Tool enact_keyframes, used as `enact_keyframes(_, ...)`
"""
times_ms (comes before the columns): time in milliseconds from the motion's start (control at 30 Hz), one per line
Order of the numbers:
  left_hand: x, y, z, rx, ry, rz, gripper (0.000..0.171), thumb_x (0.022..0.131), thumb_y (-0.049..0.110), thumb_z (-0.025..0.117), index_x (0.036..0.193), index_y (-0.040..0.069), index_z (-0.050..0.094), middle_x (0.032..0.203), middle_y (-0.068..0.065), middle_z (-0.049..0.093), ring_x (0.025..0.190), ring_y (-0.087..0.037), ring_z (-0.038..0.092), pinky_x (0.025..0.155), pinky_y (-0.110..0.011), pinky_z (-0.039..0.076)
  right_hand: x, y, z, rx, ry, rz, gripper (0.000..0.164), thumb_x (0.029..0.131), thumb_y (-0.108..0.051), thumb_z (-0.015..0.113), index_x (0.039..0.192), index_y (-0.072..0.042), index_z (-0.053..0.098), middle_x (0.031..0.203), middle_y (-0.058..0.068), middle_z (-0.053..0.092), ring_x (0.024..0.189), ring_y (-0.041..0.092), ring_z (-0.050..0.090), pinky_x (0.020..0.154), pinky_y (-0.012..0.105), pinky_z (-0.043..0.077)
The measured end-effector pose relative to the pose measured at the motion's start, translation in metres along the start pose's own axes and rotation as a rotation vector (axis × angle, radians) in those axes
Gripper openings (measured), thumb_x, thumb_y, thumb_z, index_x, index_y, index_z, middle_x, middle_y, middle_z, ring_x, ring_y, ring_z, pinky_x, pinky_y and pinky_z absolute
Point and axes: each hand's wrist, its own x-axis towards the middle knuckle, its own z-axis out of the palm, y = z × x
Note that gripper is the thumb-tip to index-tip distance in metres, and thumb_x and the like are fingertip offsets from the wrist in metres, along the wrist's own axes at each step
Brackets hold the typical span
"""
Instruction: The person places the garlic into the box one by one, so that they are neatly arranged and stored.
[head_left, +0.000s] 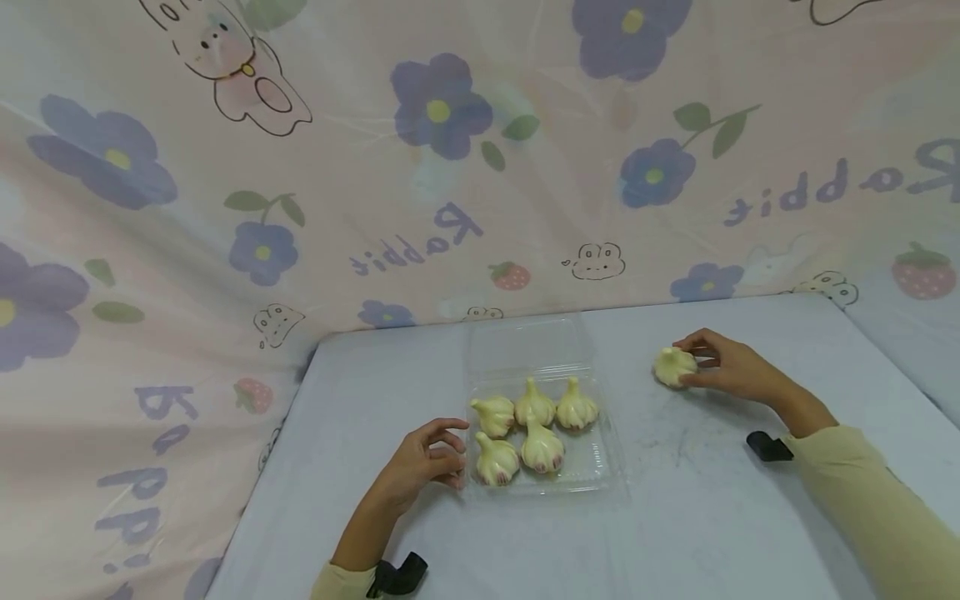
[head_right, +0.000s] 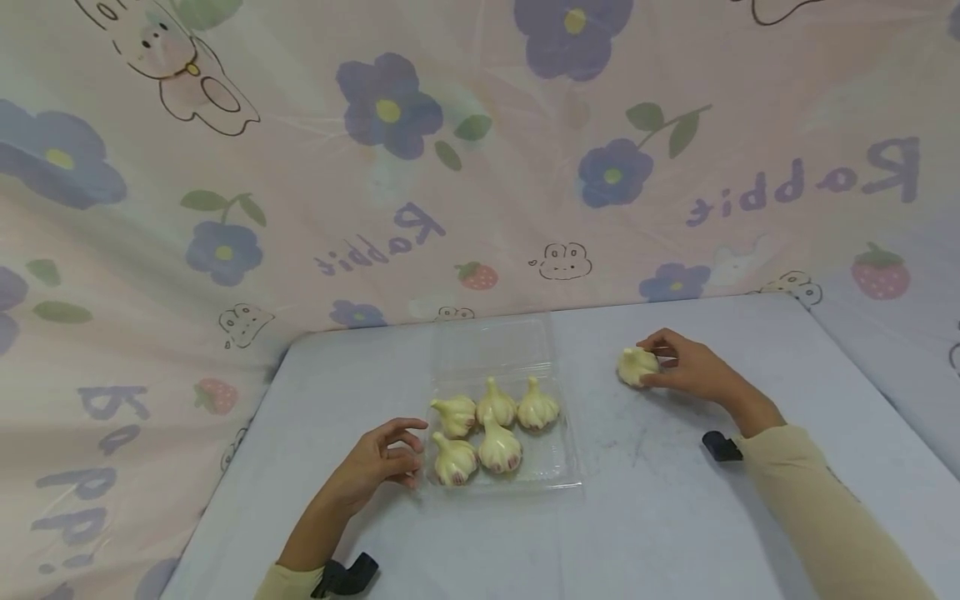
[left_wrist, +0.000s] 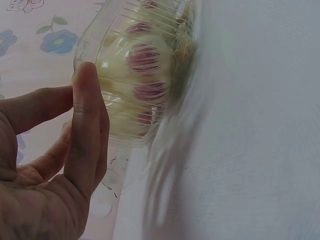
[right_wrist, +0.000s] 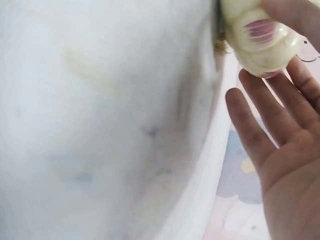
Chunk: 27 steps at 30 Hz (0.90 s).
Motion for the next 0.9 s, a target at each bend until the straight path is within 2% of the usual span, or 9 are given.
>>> enact_keyframes(67,0.000,0.000,0.000,-0.002,0.000,-0.004,0.056,0.089,-0.001,0.067,0.141,0.001,0.047,0.105,-0.007,0.053,0.070,-0.014,0.066,0.065,-0.029,0.063,0.000,0.000,0.001,-0.005,0.006,0.040,0.051,0.087,-0.035,0.078,0.125,-0.012,0.054,0.142,0.018,0.055,0.111,-0.023,0.042,0.095,0.025,0.056)
enact_keyframes(100,0.000,0.001,0.001,-0.002,0.000,-0.006,0.056,0.089,-0.002,0.067,0.141,0.001,0.047,0.105,-0.007,0.053,0.070,-0.014,0.066,0.065,-0.029,0.063,0.000,0.000,0.002,-0.009,0.009,0.053,0.051,0.087,-0.037,0.077,0.125,-0.012,0.054,0.142,0.018,0.055,0.114,-0.016,0.048,0.096,0.029,0.057)
enact_keyframes(200,0.000,0.001,0.001,0.002,0.000,-0.010,0.055,0.089,-0.003,0.065,0.141,0.001,0.047,0.105,-0.007,0.053,0.069,-0.014,0.066,0.065,-0.028,0.062,0.000,-0.002,0.003,-0.022,0.013,0.082,0.053,0.087,-0.039,0.076,0.126,-0.011,0.053,0.142,0.019,0.055,0.123,0.015,0.060,0.098,0.048,0.055)
enact_keyframes(267,0.000,0.002,0.001,0.006,-0.001,-0.009,0.055,0.090,-0.003,0.065,0.142,0.001,0.047,0.105,-0.007,0.053,0.069,-0.014,0.066,0.064,-0.028,0.062,0.000,-0.004,0.003,-0.020,0.012,0.099,0.054,0.088,-0.040,0.076,0.127,-0.010,0.053,0.143,0.021,0.055,0.127,0.037,0.057,0.099,0.055,0.052)
enact_keyframes(300,0.000,0.002,0.001,0.009,-0.002,-0.008,0.055,0.090,-0.003,0.065,0.142,0.001,0.047,0.105,-0.007,0.053,0.069,-0.014,0.066,0.064,-0.028,0.062,0.000,-0.004,0.003,-0.017,0.011,0.108,0.055,0.088,-0.040,0.075,0.127,-0.010,0.052,0.142,0.022,0.054,0.128,0.042,0.055,0.099,0.057,0.051)
enact_keyframes(533,-0.002,0.004,0.002,0.017,-0.005,0.002,0.056,0.090,-0.002,0.065,0.142,0.001,0.046,0.105,-0.008,0.053,0.068,-0.014,0.066,0.064,-0.028,0.062,-0.002,-0.011,0.004,-0.005,0.009,0.171,0.059,0.089,-0.044,0.073,0.129,-0.007,0.050,0.137,0.025,0.056,0.126,0.046,0.055,0.099,0.059,0.050)
enact_keyframes(900,-0.001,0.003,0.002,0.011,-0.009,0.007,0.057,0.090,-0.001,0.065,0.143,-0.001,0.045,0.105,-0.008,0.053,0.068,-0.014,0.066,0.064,-0.028,0.062,-0.010,-0.016,0.013,-0.010,0.015,0.196,0.059,0.091,-0.046,0.070,0.128,-0.006,0.049,0.137,0.028,0.055,0.124,0.047,0.056,0.101,0.061,0.048)
